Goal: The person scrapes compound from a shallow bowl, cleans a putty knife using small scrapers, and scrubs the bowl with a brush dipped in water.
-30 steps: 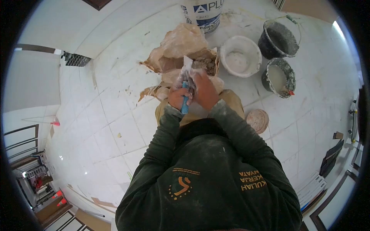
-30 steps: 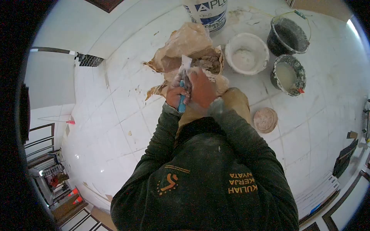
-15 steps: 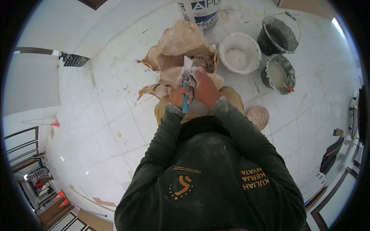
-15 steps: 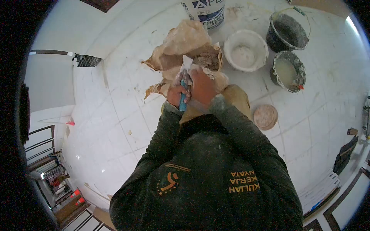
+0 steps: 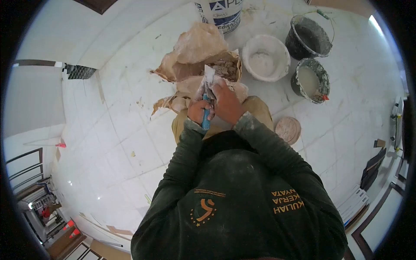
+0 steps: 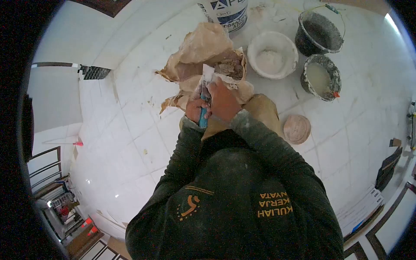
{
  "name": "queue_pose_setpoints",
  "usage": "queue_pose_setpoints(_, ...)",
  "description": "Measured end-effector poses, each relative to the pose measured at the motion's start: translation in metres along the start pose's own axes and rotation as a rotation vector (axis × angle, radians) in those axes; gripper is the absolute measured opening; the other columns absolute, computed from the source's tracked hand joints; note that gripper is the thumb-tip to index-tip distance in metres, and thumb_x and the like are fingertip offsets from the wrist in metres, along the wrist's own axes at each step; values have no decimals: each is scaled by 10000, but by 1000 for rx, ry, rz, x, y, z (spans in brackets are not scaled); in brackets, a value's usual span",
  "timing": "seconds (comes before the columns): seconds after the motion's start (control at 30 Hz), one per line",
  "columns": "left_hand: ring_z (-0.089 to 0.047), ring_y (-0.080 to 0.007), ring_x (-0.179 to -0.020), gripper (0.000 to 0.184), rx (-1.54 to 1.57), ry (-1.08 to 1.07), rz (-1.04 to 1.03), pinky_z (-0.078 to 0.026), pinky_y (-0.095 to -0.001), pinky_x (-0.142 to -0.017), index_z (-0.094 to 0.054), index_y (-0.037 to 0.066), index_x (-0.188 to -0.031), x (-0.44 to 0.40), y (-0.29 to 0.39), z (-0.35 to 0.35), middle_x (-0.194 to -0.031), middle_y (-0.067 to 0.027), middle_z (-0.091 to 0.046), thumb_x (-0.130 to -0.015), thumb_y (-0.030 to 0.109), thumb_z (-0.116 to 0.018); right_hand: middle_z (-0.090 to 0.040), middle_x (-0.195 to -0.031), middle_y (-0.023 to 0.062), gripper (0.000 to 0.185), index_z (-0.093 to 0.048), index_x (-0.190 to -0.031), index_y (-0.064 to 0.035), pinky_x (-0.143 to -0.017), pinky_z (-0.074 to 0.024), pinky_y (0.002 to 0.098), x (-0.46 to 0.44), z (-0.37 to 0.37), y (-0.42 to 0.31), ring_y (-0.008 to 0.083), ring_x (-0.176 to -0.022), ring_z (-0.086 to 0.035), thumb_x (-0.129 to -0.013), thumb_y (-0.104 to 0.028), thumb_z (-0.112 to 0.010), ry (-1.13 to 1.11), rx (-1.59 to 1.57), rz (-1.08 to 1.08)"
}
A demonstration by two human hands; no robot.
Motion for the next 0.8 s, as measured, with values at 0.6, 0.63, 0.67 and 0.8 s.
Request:
queue_pose_setpoints(0.6, -470, -190, -407, 822, 55, -9, 7, -387, -292, -347, -242, 126, -1453, 4, -6, 9, -1005, -151, -596, -669, -49, -417, -512, -960, 277, 296, -510, -1053, 34, -752, -436, 494, -5, -3, -1, 461, -911, -523, -763, -27, -526, 31, 102, 3)
queue_pose_setpoints(0.63, -467, -191, -403, 821, 72, -20, 12, -388, -293, -348, -242, 129, -1454, 4, -9, 10, -1006, -151, -596, -670, -47, -414, -507, -1039, 272, 351, -510, -1108, 29, -754, -442, 497, -13, -9, 15, 437, -889, -544, -773, -75, -535, 28, 136, -38)
queue_pose_setpoints(0.67, -460, -190, -399, 815, 18, 10, 1, -388, -296, -351, -242, 131, -1455, 2, -8, 7, -1011, -150, -595, -675, -43, -405, -502, -1119, 268, 409, -510, -1164, 23, -756, -449, 499, -19, -11, 21, 413, -868, -564, -783, -123, -543, 32, 169, -83)
queue_pose_setpoints(0.8, -446, -187, -391, 813, -93, -18, -29, -386, -299, -353, -233, 130, -1460, 8, 6, -8, -1000, -155, -598, -680, -38, -389, -479, -1084, 251, 349, -490, -1089, 28, -819, -440, 479, -13, -9, 8, 445, -987, -507, -749, -29, -544, -1, 100, -117)
Point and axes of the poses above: each hand's wrist, its own x-axis away from the middle knuckle, its own z-axis out of the back of the hand, y = z × x, the point moved 4 cm from there along -x, towards the middle knuckle
